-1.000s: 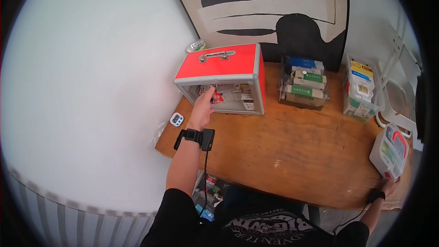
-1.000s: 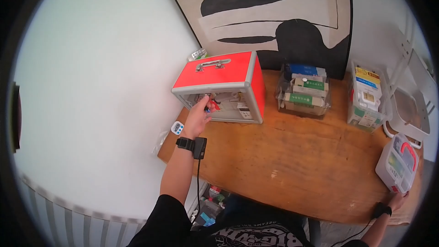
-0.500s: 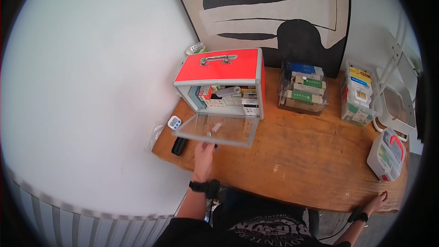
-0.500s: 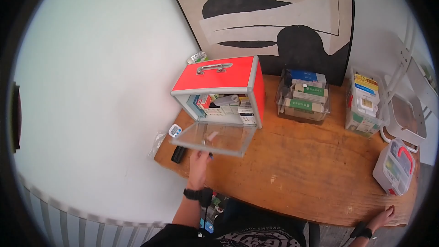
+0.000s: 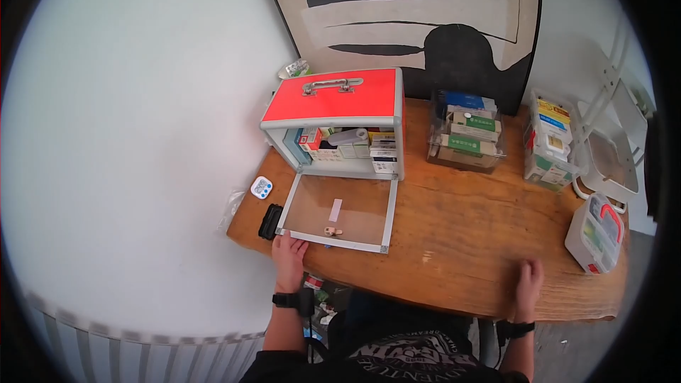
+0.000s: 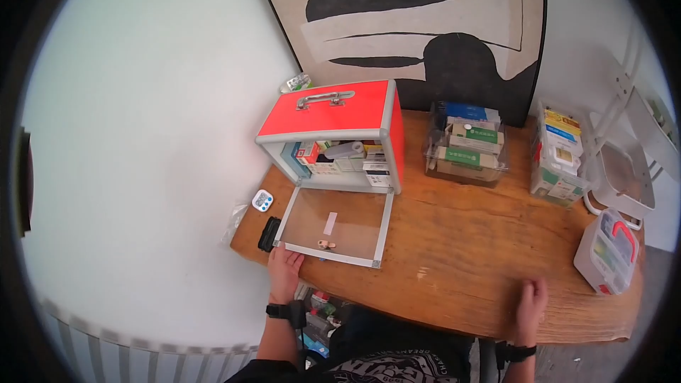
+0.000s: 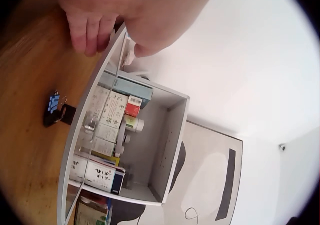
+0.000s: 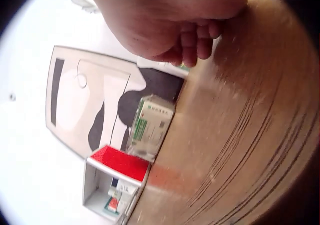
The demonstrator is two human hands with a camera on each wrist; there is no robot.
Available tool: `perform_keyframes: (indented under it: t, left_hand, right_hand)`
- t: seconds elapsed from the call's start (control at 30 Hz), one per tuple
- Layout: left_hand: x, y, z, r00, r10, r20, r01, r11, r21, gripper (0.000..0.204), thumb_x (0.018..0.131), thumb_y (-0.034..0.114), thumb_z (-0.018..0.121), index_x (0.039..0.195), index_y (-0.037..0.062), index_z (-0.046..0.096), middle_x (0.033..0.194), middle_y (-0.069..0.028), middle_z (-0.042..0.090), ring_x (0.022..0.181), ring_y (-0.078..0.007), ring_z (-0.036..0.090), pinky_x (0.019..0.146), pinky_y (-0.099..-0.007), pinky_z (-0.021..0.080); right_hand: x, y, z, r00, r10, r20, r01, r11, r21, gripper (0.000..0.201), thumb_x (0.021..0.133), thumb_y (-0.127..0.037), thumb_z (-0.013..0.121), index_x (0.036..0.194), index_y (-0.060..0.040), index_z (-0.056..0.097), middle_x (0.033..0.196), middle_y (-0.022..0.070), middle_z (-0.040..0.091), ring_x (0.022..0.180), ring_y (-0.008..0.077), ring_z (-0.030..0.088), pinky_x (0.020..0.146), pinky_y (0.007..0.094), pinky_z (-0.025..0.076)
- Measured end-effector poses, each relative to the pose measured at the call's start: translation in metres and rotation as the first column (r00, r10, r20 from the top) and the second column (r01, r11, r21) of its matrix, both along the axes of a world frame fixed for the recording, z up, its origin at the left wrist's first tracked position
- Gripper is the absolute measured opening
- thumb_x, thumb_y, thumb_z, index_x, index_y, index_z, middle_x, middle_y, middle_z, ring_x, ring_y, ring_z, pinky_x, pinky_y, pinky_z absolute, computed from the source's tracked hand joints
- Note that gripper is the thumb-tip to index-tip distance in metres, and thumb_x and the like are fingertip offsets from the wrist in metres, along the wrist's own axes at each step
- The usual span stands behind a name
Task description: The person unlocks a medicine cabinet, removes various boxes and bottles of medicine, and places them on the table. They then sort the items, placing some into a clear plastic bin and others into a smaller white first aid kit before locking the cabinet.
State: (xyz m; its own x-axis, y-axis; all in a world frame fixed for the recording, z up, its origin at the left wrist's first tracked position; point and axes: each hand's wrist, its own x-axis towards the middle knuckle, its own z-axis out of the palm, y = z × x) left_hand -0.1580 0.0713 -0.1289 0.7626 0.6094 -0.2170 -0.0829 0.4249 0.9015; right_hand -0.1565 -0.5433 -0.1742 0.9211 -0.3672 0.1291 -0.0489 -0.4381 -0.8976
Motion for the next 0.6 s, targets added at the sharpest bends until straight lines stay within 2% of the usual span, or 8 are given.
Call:
perform_keyframes:
  t: [0.1, 0.17, 0.23, 0.3, 0.37, 0.43, 0.5, 0.6]
  left_hand:
    - [0.010, 0.012, -0.014, 1.000, -0.002, -0.020, 0.002, 0.999, -0.034, 0.018, 0.109, 0.029, 0.061, 0.114, 0.0117, 0.060, 0.105, -0.0038, 0.070, 0.096, -0.0161, 0.069, 0.087, -0.0351, 0.057]
    - [0.012, 0.005, -0.008, 1.000, 0.026, -0.018, -0.026, 0.999, -0.043, 0.016, 0.108, 0.026, 0.063, 0.115, 0.0109, 0.060, 0.101, -0.0026, 0.071, 0.091, -0.0146, 0.070, 0.081, -0.0323, 0.058]
    - [0.012, 0.006, -0.008, 0.999, 0.011, -0.044, -0.012, 1.000, -0.016, 0.016, 0.109, 0.024, 0.062, 0.115, 0.0097, 0.061, 0.099, -0.0029, 0.071, 0.086, -0.0141, 0.070, 0.078, -0.0300, 0.059]
    - [0.007, 0.004, -0.010, 0.998, -0.047, -0.053, 0.046, 0.999, -0.012, 0.015, 0.109, 0.023, 0.062, 0.115, 0.0093, 0.062, 0.098, -0.0033, 0.071, 0.086, -0.0144, 0.070, 0.076, -0.0289, 0.059]
    - [-0.001, -0.008, -0.008, 0.993, -0.100, -0.059, 0.099, 0.995, -0.008, 0.015, 0.108, 0.022, 0.062, 0.115, 0.0088, 0.062, 0.097, -0.0037, 0.072, 0.085, -0.0148, 0.071, 0.075, -0.0277, 0.059]
    - [-0.009, -0.033, 0.001, 0.980, -0.169, -0.106, 0.157, 0.980, -0.119, 0.014, 0.108, 0.020, 0.064, 0.115, 0.0078, 0.064, 0.099, -0.0051, 0.073, 0.088, -0.0158, 0.073, 0.077, -0.0273, 0.059]
    - [-0.015, -0.057, -0.001, 0.970, -0.214, -0.115, 0.193, 0.966, -0.170, 0.015, 0.107, 0.019, 0.065, 0.118, 0.0077, 0.065, 0.104, -0.0061, 0.075, 0.094, -0.0168, 0.074, 0.080, -0.0289, 0.060]
    - [-0.020, -0.102, 0.009, 0.965, -0.243, -0.104, 0.205, 0.937, -0.284, 0.017, 0.108, 0.019, 0.064, 0.121, 0.0081, 0.066, 0.109, -0.0064, 0.076, 0.098, -0.0170, 0.074, 0.083, -0.0309, 0.061]
  right_hand:
    - [0.024, 0.056, 0.022, 0.981, 0.192, -0.024, -0.193, 0.981, -0.006, 0.013, 0.101, -0.010, 0.067, 0.107, 0.0008, 0.072, 0.093, 0.0069, 0.072, 0.089, 0.0149, 0.067, 0.081, 0.0308, 0.053]
    - [0.032, 0.094, 0.048, 0.935, 0.342, -0.092, -0.343, 0.939, 0.012, 0.017, 0.099, -0.013, 0.070, 0.107, 0.0015, 0.072, 0.090, 0.0121, 0.073, 0.081, 0.0194, 0.068, 0.075, 0.0331, 0.054]
    - [0.041, 0.125, 0.058, 0.854, 0.497, -0.155, -0.501, 0.865, 0.018, 0.022, 0.099, -0.019, 0.073, 0.109, 0.0012, 0.073, 0.093, 0.0136, 0.074, 0.081, 0.0217, 0.070, 0.074, 0.0334, 0.055]
    - [0.050, 0.157, 0.066, 0.766, 0.632, -0.117, -0.633, 0.773, 0.026, 0.031, 0.098, -0.023, 0.075, 0.117, 0.0006, 0.072, 0.094, 0.0142, 0.075, 0.080, 0.0230, 0.071, 0.074, 0.0340, 0.056]
    - [0.059, 0.183, 0.066, 0.752, 0.652, -0.102, -0.651, 0.758, 0.048, 0.034, 0.099, -0.023, 0.074, 0.124, 0.0001, 0.069, 0.094, 0.0130, 0.075, 0.081, 0.0216, 0.071, 0.075, 0.0337, 0.056]
    - [0.069, 0.202, 0.065, 0.737, 0.670, -0.088, -0.666, 0.742, 0.078, 0.038, 0.100, -0.023, 0.073, 0.130, -0.0005, 0.067, 0.095, 0.0117, 0.075, 0.081, 0.0202, 0.070, 0.075, 0.0333, 0.056]
    - [0.077, 0.214, 0.061, 0.773, 0.635, -0.015, -0.614, 0.753, 0.238, 0.044, 0.103, -0.023, 0.071, 0.140, -0.0022, 0.060, 0.094, 0.0079, 0.072, 0.082, 0.0161, 0.068, 0.077, 0.0312, 0.055]
    - [0.083, 0.213, 0.045, 0.847, 0.532, -0.017, -0.513, 0.825, 0.238, 0.046, 0.105, -0.017, 0.068, 0.146, -0.0021, 0.055, 0.099, 0.0051, 0.067, 0.086, 0.0131, 0.064, 0.080, 0.0289, 0.054]
